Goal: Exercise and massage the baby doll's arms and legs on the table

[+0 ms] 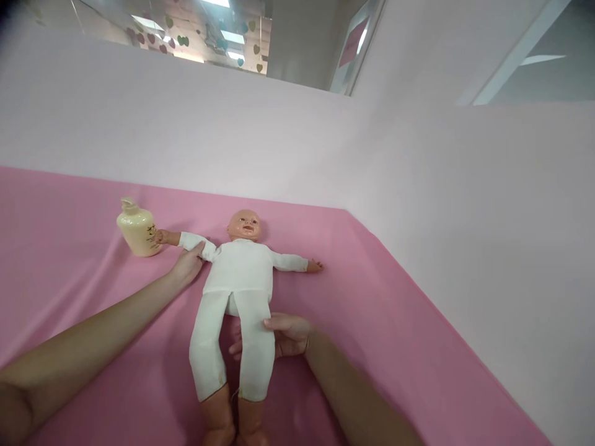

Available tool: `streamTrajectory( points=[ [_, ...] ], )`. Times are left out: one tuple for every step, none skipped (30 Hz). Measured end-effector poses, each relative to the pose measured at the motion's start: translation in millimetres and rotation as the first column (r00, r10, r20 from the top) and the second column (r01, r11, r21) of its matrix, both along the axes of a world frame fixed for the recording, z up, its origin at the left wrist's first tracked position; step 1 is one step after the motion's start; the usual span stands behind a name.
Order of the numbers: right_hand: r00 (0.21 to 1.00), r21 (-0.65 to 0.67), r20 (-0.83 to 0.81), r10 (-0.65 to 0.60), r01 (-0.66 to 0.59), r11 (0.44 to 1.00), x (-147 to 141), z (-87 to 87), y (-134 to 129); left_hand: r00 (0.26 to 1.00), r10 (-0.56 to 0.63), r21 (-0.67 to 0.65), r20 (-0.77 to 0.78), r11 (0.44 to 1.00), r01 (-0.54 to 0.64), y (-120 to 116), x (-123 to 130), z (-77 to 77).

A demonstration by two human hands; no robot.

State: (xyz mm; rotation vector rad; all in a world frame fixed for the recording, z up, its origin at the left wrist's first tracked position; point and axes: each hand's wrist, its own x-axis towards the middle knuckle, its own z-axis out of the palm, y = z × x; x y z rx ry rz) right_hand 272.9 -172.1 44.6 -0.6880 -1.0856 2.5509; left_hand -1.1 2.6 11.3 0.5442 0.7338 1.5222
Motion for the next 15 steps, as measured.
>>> streamTrajectory(
  points=[
    [0.998,0.002,-0.03,0.051,-0.051,0.999,-0.7,-1.5,-0.6,1.0,-0.002,-0.003,-0.004,1.0,0.002,-0.6,0.2,0.9],
    [0.994,0.001,-0.053,0.091,-0.091,0.996,-1.5,-3.8,-0.8,1.0,-0.005,-0.005,-0.009,1.0,0.005,-1.3,0.5,1.8],
    [0.99,-0.002,-0.068,0.121,-0.122,0.993,-2.2,-6.9,-0.7,1.0,-0.009,-0.006,-0.014,1.0,0.009,-2.0,0.7,2.6],
    [0.986,-0.01,-0.081,0.143,-0.144,0.99,-3.0,-10.7,-0.3,1.0,-0.013,-0.007,-0.019,1.0,0.013,-2.6,0.9,3.2],
    [0.982,-0.018,-0.098,0.162,-0.165,0.986,-3.8,-14.8,0.1,1.0,-0.014,-0.008,-0.023,1.0,0.014,-3.1,1.1,3.6],
    [0.975,-0.022,-0.117,0.189,-0.192,0.981,-4.7,-19.1,0.6,1.0,-0.015,-0.007,-0.027,1.0,0.015,-3.3,1.2,3.8],
    [0.963,-0.022,-0.14,0.229,-0.234,0.972,-5.8,-23.4,1.0,0.999,-0.016,-0.007,-0.032,1.0,0.015,-3.3,1.1,3.7],
    [0.947,-0.016,-0.164,0.277,-0.283,0.959,-7.1,-27.3,1.4,0.999,-0.017,-0.006,-0.037,1.0,0.017,-3.2,1.0,3.4],
    [0.929,0.0,-0.183,0.323,-0.329,0.944,-8.6,-31.0,1.7,0.999,-0.02,-0.005,-0.042,1.0,0.02,-2.8,0.9,2.9],
    [0.912,0.027,-0.192,0.363,-0.365,0.931,-10.3,-34.4,1.7,0.999,-0.02,-0.005,-0.045,1.0,0.02,-2.4,0.7,2.4],
    [0.897,0.06,-0.193,0.397,-0.394,0.917,-12.3,-37.5,1.3,0.999,-0.02,-0.005,-0.049,1.0,0.02,-1.9,0.5,1.9],
    [0.885,0.091,-0.192,0.424,-0.414,0.906,-14.6,-40.5,0.6,0.998,-0.023,-0.003,-0.053,1.0,0.023,-1.5,0.4,1.5],
    [0.878,0.117,-0.196,0.437,-0.421,0.899,-17.2,-43.4,-0.5,0.998,-0.024,-0.002,-0.059,1.0,0.024,-1.3,0.3,1.2],
    [0.873,0.134,-0.206,0.442,-0.422,0.897,-20.1,-46.3,-2.0,0.998,-0.023,-0.002,-0.067,1.0,0.023,-1.3,0.3,1.0],
    [0.865,0.145,-0.227,0.448,-0.425,0.893,-23.3,-49.1,-3.6,0.997,-0.02,-0.002,-0.077,1.0,0.02,-1.5,0.3,0.9]
  ],
)
